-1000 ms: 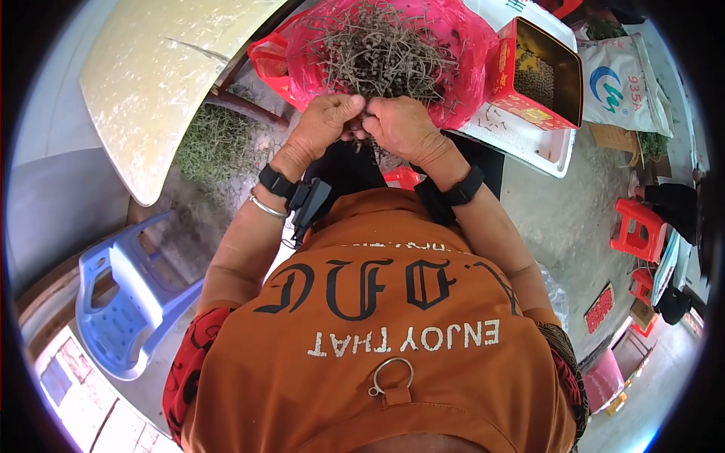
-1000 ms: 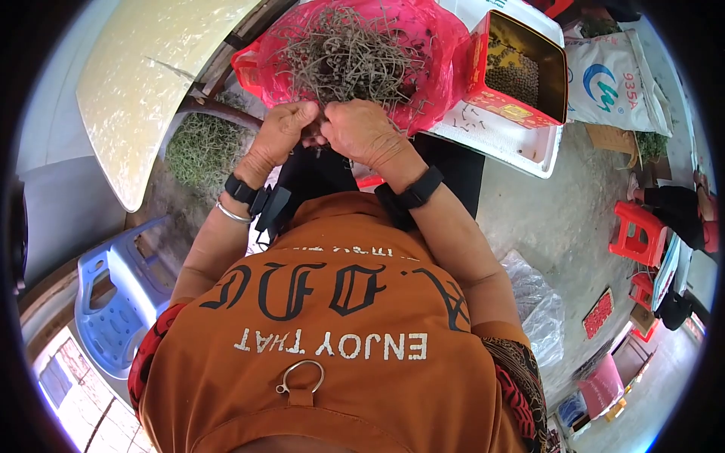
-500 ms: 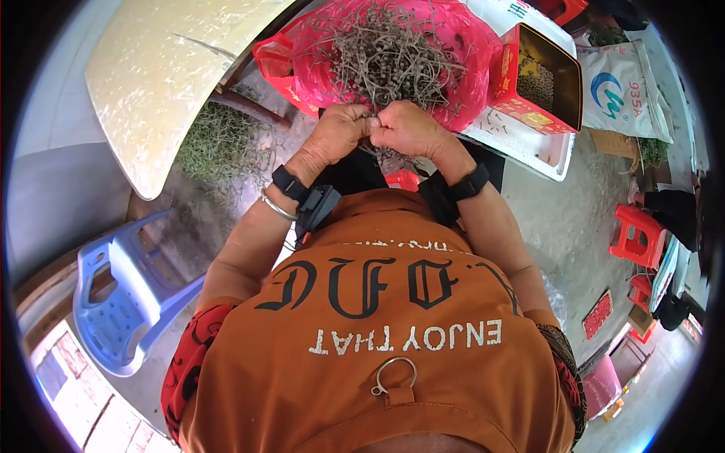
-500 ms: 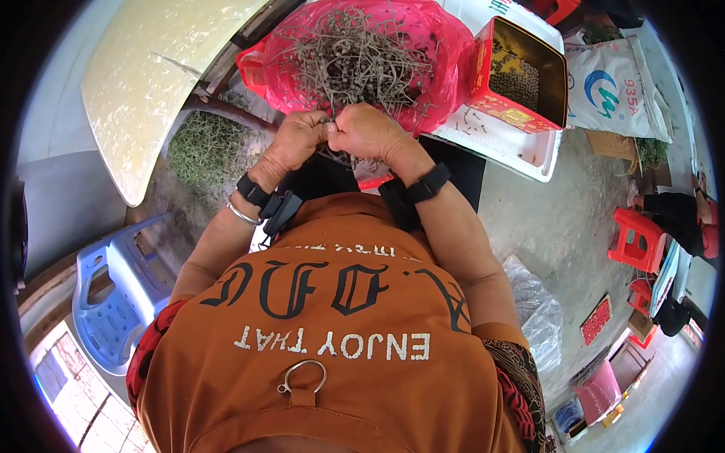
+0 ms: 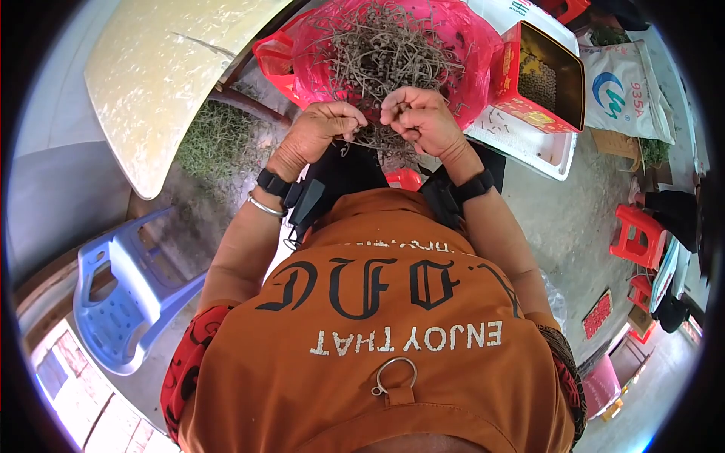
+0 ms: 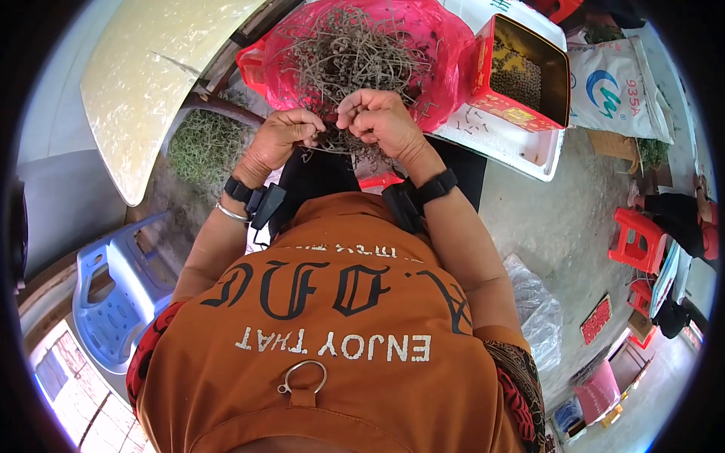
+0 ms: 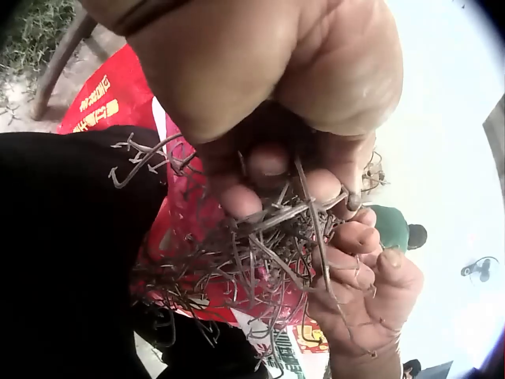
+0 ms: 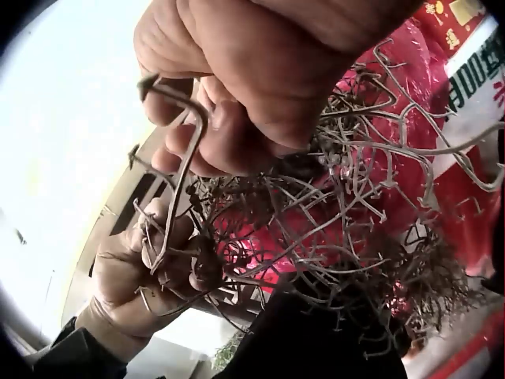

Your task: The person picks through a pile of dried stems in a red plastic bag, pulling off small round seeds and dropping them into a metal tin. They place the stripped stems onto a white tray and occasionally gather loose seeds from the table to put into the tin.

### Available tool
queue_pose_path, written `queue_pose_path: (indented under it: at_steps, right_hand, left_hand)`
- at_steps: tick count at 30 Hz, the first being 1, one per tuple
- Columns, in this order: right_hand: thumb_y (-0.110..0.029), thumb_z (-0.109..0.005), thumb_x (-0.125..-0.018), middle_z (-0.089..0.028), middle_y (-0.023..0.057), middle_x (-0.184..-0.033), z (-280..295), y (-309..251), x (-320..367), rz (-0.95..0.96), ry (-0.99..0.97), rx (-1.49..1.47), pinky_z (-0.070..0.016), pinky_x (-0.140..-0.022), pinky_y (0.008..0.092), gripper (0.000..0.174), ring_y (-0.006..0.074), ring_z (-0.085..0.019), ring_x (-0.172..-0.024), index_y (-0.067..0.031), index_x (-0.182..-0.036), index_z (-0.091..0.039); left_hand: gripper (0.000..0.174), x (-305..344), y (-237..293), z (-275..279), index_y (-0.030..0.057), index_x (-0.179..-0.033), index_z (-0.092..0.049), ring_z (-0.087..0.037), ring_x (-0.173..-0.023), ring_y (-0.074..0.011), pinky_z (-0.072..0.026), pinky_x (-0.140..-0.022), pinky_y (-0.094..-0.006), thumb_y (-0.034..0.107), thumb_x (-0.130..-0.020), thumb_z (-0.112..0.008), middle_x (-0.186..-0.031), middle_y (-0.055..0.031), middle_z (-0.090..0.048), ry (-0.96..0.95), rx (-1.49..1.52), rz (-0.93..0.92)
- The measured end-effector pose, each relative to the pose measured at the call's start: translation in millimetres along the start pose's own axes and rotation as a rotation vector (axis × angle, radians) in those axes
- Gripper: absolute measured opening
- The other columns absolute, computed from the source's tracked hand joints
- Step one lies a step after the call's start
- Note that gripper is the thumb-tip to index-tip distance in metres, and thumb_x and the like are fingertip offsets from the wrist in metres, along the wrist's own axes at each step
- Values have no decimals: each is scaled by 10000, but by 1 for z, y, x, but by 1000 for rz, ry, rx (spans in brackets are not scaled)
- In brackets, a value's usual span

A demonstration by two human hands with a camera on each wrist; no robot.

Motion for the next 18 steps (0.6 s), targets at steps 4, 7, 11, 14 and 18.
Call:
queue_pose_path:
  at_steps: [4, 7, 11, 14, 18]
  right_hand:
    - [-87, -556, -763, -520, 27, -598, 2, 6, -4, -81, 20, 120, -268, -368, 184, 82, 60, -389, -436, -18, -743, -595]
    - [-117, -572, -773, -533, 17, -605, -4, 6, 2, -137, -32, 331, -310, -397, 185, 108, 54, -421, -464, -21, -726, -588]
    - [-161, -610, -762, -555, 28, -590, -15, 5, -3, 95, -93, 587, -388, -452, 228, 154, 100, -491, -486, -21, -708, -577]
    - [-180, -628, -747, -565, 59, -580, -36, -8, -3, 310, -108, 856, -431, -494, 275, 172, 169, -532, -501, -21, -710, -573]
    - [-196, -632, -731, -571, 122, -605, -52, -15, 1, 506, -98, 1253, -460, -545, 346, 178, 287, -559, -547, -28, -733, -574]
  left_hand:
    - [175, 0, -2, 4, -6, -922, -599, -527, -640, -85, -418, -601, -196, 137, -823, -614, -732, -15, -580, -86, 115, 18]
    - [160, 0, -7, 4, 0, -932, -589, -539, -653, -91, -429, -621, -200, 117, -825, -607, -761, -22, -584, -39, 179, 22]
    - [158, -1, -6, 0, 5, -960, -573, -558, -686, -102, -449, -657, -216, 94, -831, -593, -806, -34, -589, -27, 212, -15]
    - [170, -3, -2, -4, 5, -985, -561, -567, -709, -110, -459, -679, -228, 81, -835, -585, -825, -37, -592, -8, 176, -47]
    - [175, -2, 3, -5, 4, -1005, -557, -573, -739, -121, -466, -693, -239, 62, -840, -574, -828, -31, -597, 49, 27, -67]
Point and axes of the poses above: each hand's wrist, its own x-axis away from the middle knuckle, its own z-axis out of the back of the hand, y = z × x, the point moved 7 cm from there along -x, towards the middle knuckle
